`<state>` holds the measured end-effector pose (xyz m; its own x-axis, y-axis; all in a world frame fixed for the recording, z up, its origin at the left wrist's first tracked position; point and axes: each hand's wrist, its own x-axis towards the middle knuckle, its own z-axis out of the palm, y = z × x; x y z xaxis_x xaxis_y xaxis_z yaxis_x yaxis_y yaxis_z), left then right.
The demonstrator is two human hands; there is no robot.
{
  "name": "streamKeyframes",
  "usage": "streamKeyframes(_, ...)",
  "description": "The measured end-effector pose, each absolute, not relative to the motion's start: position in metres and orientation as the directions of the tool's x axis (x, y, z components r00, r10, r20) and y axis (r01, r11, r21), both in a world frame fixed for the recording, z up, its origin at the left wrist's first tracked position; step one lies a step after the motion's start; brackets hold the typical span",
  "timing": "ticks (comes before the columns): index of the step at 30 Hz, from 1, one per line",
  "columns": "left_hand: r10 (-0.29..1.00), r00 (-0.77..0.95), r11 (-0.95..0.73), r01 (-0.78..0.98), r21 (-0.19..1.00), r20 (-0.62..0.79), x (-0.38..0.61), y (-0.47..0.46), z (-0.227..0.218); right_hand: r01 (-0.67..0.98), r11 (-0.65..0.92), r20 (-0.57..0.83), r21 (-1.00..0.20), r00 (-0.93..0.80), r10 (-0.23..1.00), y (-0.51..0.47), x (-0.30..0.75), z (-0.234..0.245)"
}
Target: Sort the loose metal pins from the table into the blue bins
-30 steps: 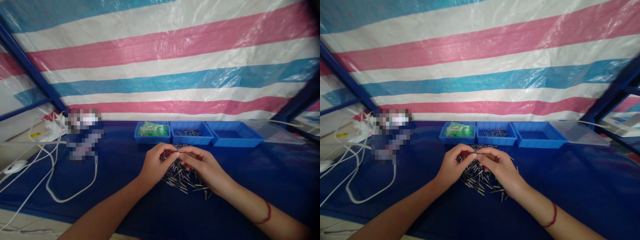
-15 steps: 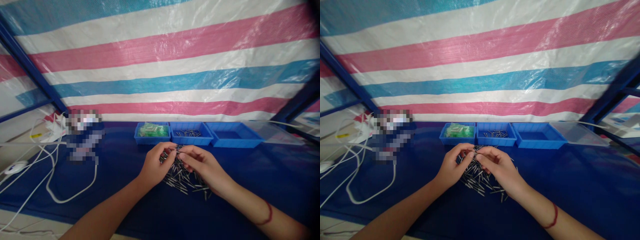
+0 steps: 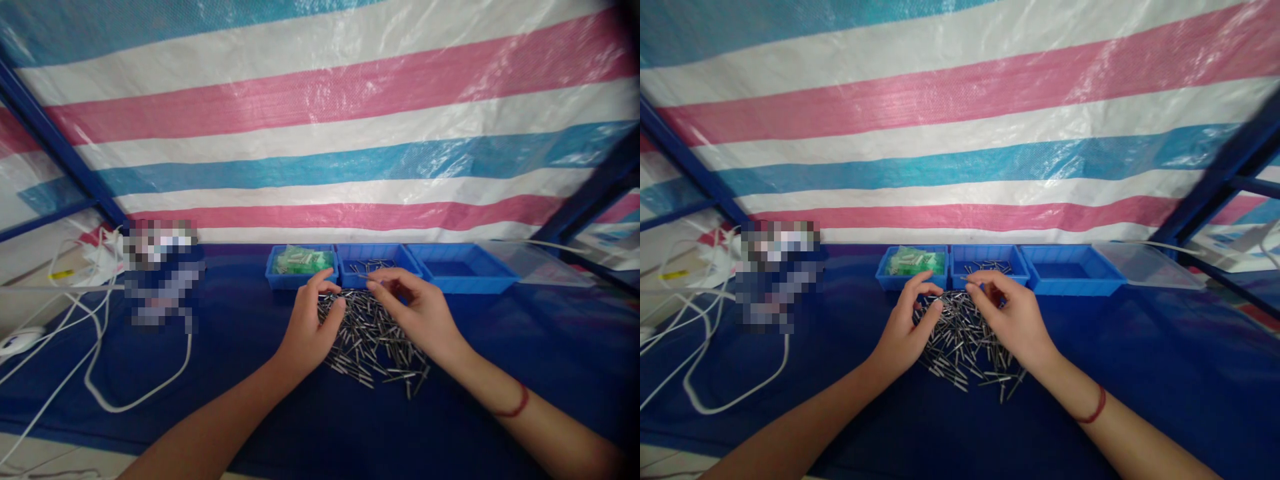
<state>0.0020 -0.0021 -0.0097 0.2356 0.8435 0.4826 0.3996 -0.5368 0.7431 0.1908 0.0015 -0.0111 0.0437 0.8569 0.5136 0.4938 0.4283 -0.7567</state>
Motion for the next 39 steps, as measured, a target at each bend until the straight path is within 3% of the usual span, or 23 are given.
streamKeyframes(3,0.83,0.269,-0.557,0.429,0.711,0.489,0.001,-0.002,-0.01,0.699,0.434,0.602,-0.568,-0.006,0.799,0.022,0.206,-0.013)
streamKeyframes(6,0.814,0.307,-0.58,0.461,0.671,0.493,-0.001,-0.002,-0.009,0.78,0.452,0.618,-0.434,-0.108,0.779,0.033,0.215,-0.014)
streamKeyframes(10,0.82,0.366,-0.572,0.543,0.615,0.44,-0.004,0.0,-0.002,0.775,0.474,0.615,-0.419,-0.141,0.776,0.024,0.216,-0.011)
streamKeyframes(14,0.837,0.413,-0.547,0.66,0.514,0.36,-0.007,0.002,0.003,0.737,0.544,0.497,-0.4,-0.324,0.805,0.012,0.213,-0.01)
streamKeyframes(20,0.804,0.515,-0.594,0.712,0.374,0.297,-0.006,-0.002,-0.008,0.803,0.544,0.372,-0.245,-0.44,0.817,0.012,0.208,-0.017)
streamKeyframes(26,0.794,0.579,-0.606,0.732,0.313,0.183,-0.004,-0.005,-0.019,0.832,0.522,0.369,-0.186,-0.433,0.822,0.015,0.2,-0.021)
streamKeyframes(31,0.792,0.583,-0.608,0.728,0.317,0.183,-0.003,-0.006,-0.021,0.87,0.472,0.366,-0.145,-0.396,0.842,0.019,0.194,-0.024)
streamKeyframes(39,0.785,0.583,-0.617,0.705,0.351,0.208,-0.003,-0.007,-0.021,0.844,0.472,0.351,-0.256,-0.374,0.858,0.022,0.195,-0.028)
